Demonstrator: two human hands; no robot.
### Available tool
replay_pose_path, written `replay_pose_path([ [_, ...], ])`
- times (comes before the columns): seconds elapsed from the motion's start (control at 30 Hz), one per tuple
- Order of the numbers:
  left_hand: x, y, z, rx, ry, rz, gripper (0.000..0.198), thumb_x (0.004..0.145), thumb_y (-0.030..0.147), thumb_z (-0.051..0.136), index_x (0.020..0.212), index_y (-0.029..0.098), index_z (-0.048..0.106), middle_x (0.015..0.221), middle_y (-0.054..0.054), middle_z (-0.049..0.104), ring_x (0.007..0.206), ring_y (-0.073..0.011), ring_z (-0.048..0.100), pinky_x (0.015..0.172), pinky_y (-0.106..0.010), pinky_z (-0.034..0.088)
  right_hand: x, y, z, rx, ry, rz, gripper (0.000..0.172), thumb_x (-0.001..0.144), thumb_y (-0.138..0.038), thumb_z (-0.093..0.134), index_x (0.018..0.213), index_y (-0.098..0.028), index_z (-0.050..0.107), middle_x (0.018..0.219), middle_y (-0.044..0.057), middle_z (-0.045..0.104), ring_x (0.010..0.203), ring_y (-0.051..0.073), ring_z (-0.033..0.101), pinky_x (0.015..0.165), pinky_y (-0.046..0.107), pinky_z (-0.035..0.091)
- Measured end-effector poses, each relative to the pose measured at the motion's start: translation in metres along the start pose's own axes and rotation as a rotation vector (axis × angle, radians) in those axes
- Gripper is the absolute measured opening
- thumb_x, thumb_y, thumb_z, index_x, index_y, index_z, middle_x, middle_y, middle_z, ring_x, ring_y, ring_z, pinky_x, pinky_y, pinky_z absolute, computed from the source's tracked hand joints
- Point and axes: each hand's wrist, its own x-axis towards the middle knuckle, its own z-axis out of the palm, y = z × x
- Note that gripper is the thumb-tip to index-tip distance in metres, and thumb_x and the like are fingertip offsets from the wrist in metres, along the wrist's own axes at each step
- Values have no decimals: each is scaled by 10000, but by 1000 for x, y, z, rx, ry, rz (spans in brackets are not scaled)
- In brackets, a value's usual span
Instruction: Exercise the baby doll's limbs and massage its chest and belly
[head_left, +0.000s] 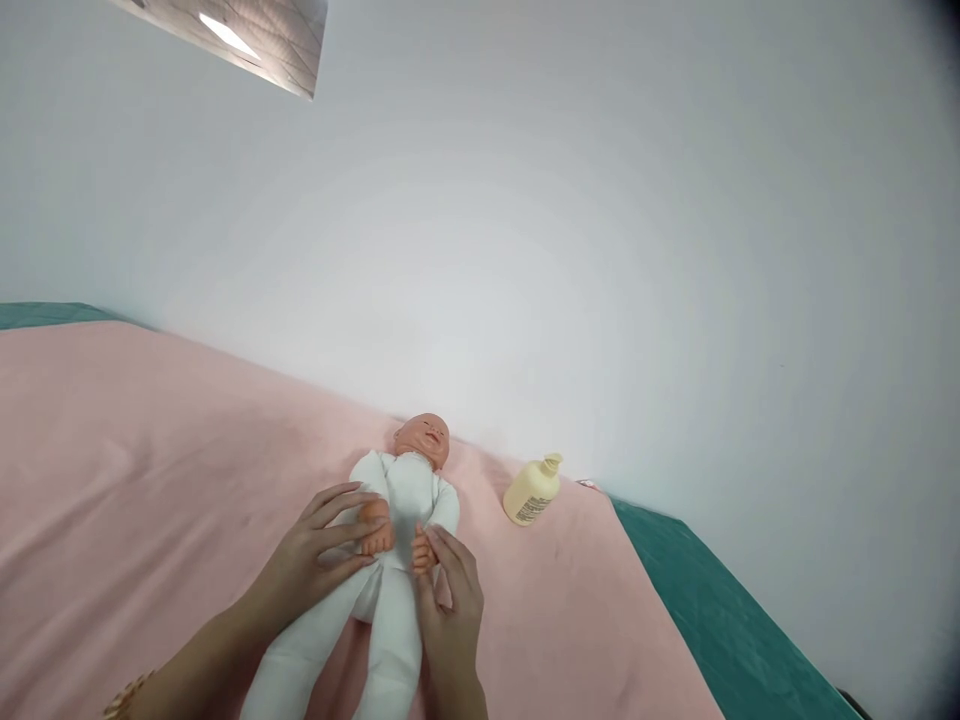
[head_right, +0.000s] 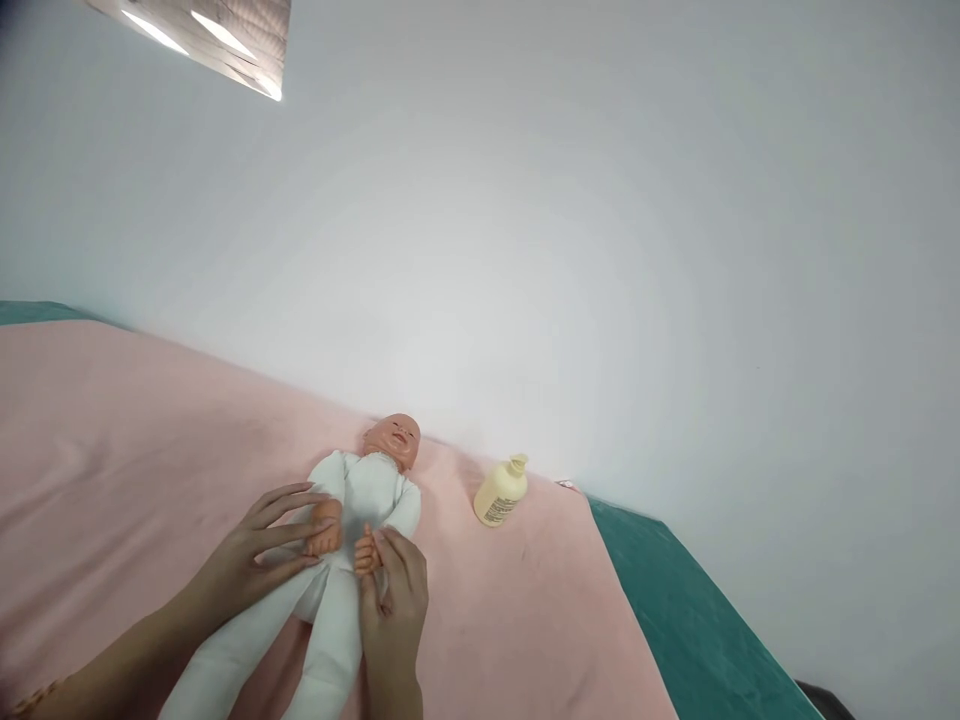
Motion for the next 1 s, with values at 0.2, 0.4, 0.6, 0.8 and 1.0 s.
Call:
replay_pose_path([
  [0.2, -5, -6, 2, -13, -111, -88, 199, 861, 351, 749, 1052, 374, 802, 1287, -37, 701, 1279, -305, 545, 994, -420, 561, 5, -1, 0, -51, -169, -50, 425, 931, -168, 622, 1299, -371, 684, 1230, 39, 731, 1149, 222, 677, 1055, 445, 536],
  [0.4, -4, -4, 2, -133, -67, -283, 212, 809, 383, 759, 1009, 347, 821, 1233, -71, 723, 1226, -322, 596, 1010, -443, 548, -3, 6, -1, 43, -125, 171, 329, 936, -265, 623, 1243, -317, 729, 1293, 69, 701, 1218, 248, 642, 1081, 452, 506],
  [0.6, 14, 8, -23, -347, 154, -749, 392, 742, 548, 785, 1034, 288, 800, 1250, -88, 703, 1196, -352, 632, 1047, -471, 516, 9, -12, -10, 211, 205, 678, 501, 874, -533, 691, 1238, -190, 705, 1301, 123, 689, 1209, 297, 640, 1024, 417, 528],
  [0.8, 22, 0, -43, -703, 526, -1148, 272, 913, 449, 707, 1124, 282, 751, 1305, -7, 689, 1307, -226, 564, 1154, -363, 426, 20, -4, -24, 356, 514, 825, 607, 830, -575, 732, 1303, -202, 653, 1399, 84, 631, 1331, 275, 554, 1087, 364, 478],
  [1.0, 18, -25, -42, -1113, 1007, -1504, 193, 1016, 222, 579, 841, 215, 659, 813, 26, 634, 726, -72, 634, 718, -143, 552, 6, 36, -35, 537, 694, 910, 684, 791, -538, 763, 1347, -175, 599, 1518, 100, 519, 1384, 268, 508, 1018, 311, 544],
])
